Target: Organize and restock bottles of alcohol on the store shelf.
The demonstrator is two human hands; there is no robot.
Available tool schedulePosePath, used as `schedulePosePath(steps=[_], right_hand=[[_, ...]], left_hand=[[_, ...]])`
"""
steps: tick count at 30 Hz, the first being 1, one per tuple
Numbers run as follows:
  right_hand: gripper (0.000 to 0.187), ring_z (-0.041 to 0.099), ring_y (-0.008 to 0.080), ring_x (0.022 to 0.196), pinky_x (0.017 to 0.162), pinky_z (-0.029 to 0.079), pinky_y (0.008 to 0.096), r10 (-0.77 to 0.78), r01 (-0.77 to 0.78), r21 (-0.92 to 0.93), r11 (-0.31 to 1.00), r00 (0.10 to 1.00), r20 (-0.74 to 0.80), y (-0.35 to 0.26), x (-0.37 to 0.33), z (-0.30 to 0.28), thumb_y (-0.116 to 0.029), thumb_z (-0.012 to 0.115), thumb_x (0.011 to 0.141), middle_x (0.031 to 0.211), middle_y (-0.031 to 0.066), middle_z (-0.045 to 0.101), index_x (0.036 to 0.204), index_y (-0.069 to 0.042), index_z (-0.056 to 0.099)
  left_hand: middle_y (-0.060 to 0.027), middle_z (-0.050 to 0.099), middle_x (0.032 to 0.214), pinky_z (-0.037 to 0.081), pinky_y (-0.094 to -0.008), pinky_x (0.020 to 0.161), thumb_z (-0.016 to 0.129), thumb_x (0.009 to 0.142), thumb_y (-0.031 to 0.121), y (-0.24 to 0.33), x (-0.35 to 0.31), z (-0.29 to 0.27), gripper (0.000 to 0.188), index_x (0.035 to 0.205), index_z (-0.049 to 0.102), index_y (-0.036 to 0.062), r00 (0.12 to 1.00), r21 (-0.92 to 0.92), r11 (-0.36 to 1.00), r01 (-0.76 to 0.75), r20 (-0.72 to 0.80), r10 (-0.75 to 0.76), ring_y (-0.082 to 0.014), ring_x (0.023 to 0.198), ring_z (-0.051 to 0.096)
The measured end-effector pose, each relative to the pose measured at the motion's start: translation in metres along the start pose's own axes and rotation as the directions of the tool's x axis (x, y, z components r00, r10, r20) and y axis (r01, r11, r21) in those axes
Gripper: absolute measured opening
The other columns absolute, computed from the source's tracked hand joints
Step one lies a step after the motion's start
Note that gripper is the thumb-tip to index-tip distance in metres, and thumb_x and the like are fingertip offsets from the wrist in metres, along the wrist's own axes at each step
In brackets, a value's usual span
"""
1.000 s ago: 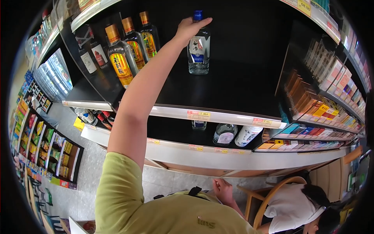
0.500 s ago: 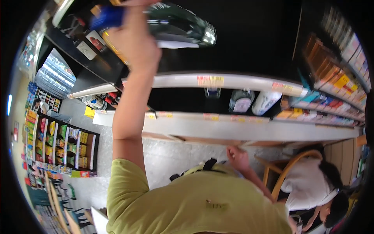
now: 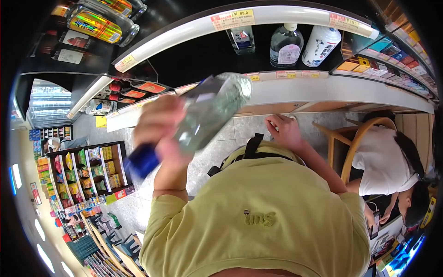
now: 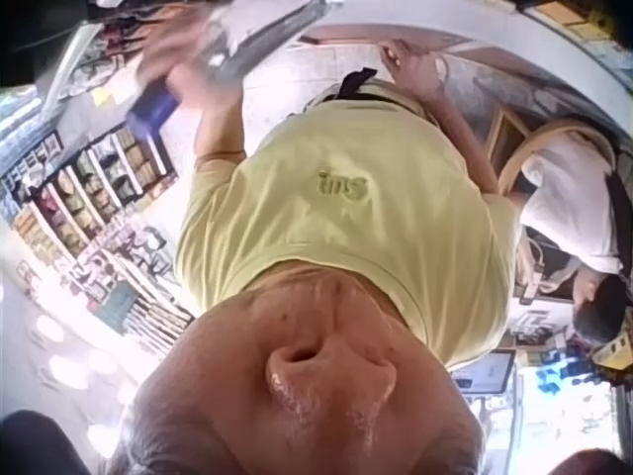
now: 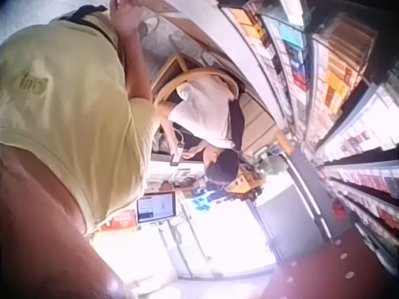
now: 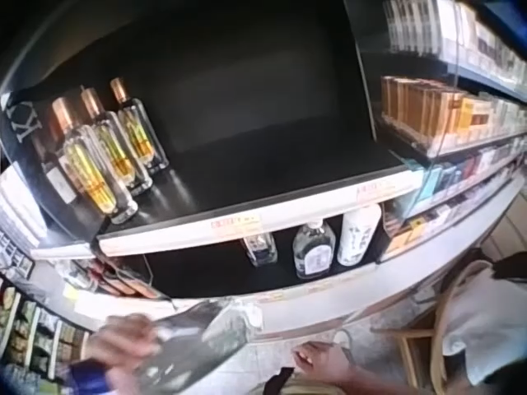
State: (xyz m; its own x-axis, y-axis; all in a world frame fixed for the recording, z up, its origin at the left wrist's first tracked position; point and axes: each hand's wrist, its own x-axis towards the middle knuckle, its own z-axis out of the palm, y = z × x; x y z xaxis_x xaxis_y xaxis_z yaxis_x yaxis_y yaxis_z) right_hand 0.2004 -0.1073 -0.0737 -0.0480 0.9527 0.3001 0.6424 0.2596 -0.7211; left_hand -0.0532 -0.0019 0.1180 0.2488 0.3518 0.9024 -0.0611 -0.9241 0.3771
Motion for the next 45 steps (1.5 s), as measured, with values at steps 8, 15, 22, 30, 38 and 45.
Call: schedulePosePath(steps=[8, 15, 22, 30, 38, 45], right_hand=[[0.007, 0.064, 0.0239, 0.061, 0.055, 0.051, 0.0352, 0.069, -0.067, 0.018, 0.998, 0.991, -0.114, 0.003, -0.024, 0.002, -0.008, 0.068, 0.084, 0.074, 0.0061, 0.065, 0.088, -0.009, 0.063], [0.007, 0.064, 0.0242, 0.060, 0.054, 0.051, 0.0353, 0.130, -0.130, 0.003, 0.991, 0.982, -0.138, 0.012, -0.030, -0.010, -0.007, 0.068, 0.083, 0.073, 0.0063, 0.065, 0.088, -0.009, 0.064], [0.008, 0.064, 0.0259, 0.062, 0.054, 0.051, 0.0361, 0.132, -0.133, -0.006, 0.991, 0.984, -0.124, 0.020, -0.025, -0.017, -0.006, 0.068, 0.082, 0.073, 0.0074, 0.064, 0.089, -0.008, 0.063], [0.008, 0.065, 0.0281, 0.065, 0.056, 0.052, 0.0384, 0.145, -0.144, 0.010, 0.989, 0.983, -0.110, 0.026, -0.013, -0.018, -0.008, 0.068, 0.083, 0.075, 0.0086, 0.065, 0.089, -0.008, 0.063], [0.007, 0.065, 0.0278, 0.064, 0.056, 0.051, 0.0386, 0.140, -0.140, 0.005, 0.990, 0.984, -0.109, 0.029, -0.010, -0.016, -0.008, 0.069, 0.083, 0.074, 0.0082, 0.065, 0.088, -0.008, 0.063], [0.007, 0.065, 0.0275, 0.065, 0.056, 0.052, 0.0376, 0.125, -0.125, 0.003, 0.992, 0.986, -0.109, 0.028, -0.010, -0.012, -0.007, 0.068, 0.083, 0.074, 0.0084, 0.066, 0.088, -0.008, 0.063]], left_hand=[[-0.0166, 0.070, 0.094, 0.053, -0.0345, 0.081, 0.067, 0.088, 0.003, -0.097, -0.020, 0.081, 0.010, 0.085, 0.058, 0.0007, 0.919, -0.062, 0.957, 0.284, -0.267, -0.290, -0.0235, 0.087, 0.067], [-0.0097, 0.073, 0.091, 0.051, -0.0267, 0.075, 0.071, 0.086, 0.005, -0.145, -0.034, 0.115, 0.012, 0.081, 0.062, -0.0011, 0.862, -0.004, 0.909, 0.417, -0.317, -0.396, -0.0139, 0.079, 0.065], [-0.0029, 0.070, 0.079, 0.047, -0.0216, 0.068, 0.072, 0.086, 0.006, -0.151, -0.026, 0.142, 0.008, 0.083, 0.070, -0.0017, 0.736, -0.133, 0.796, 0.591, -0.313, -0.600, -0.0046, 0.069, 0.057], [0.0014, 0.067, 0.080, 0.041, -0.0211, 0.065, 0.069, 0.092, 0.011, -0.163, -0.017, 0.147, 0.011, 0.090, 0.074, 0.0012, 0.736, -0.052, 0.771, 0.635, -0.263, -0.624, -0.0037, 0.069, 0.052], [-0.0042, 0.072, 0.095, 0.049, -0.0255, 0.081, 0.073, 0.090, 0.020, -0.171, -0.001, 0.147, 0.022, 0.102, 0.072, 0.0017, 0.699, 0.059, 0.697, 0.715, -0.076, -0.711, -0.0089, 0.086, 0.063], [-0.0085, 0.070, 0.105, 0.048, -0.0275, 0.088, 0.076, 0.088, 0.024, -0.175, -0.004, 0.145, 0.038, 0.112, 0.065, -0.0025, 0.682, 0.007, 0.682, 0.731, 0.005, -0.731, -0.0129, 0.097, 0.063]])
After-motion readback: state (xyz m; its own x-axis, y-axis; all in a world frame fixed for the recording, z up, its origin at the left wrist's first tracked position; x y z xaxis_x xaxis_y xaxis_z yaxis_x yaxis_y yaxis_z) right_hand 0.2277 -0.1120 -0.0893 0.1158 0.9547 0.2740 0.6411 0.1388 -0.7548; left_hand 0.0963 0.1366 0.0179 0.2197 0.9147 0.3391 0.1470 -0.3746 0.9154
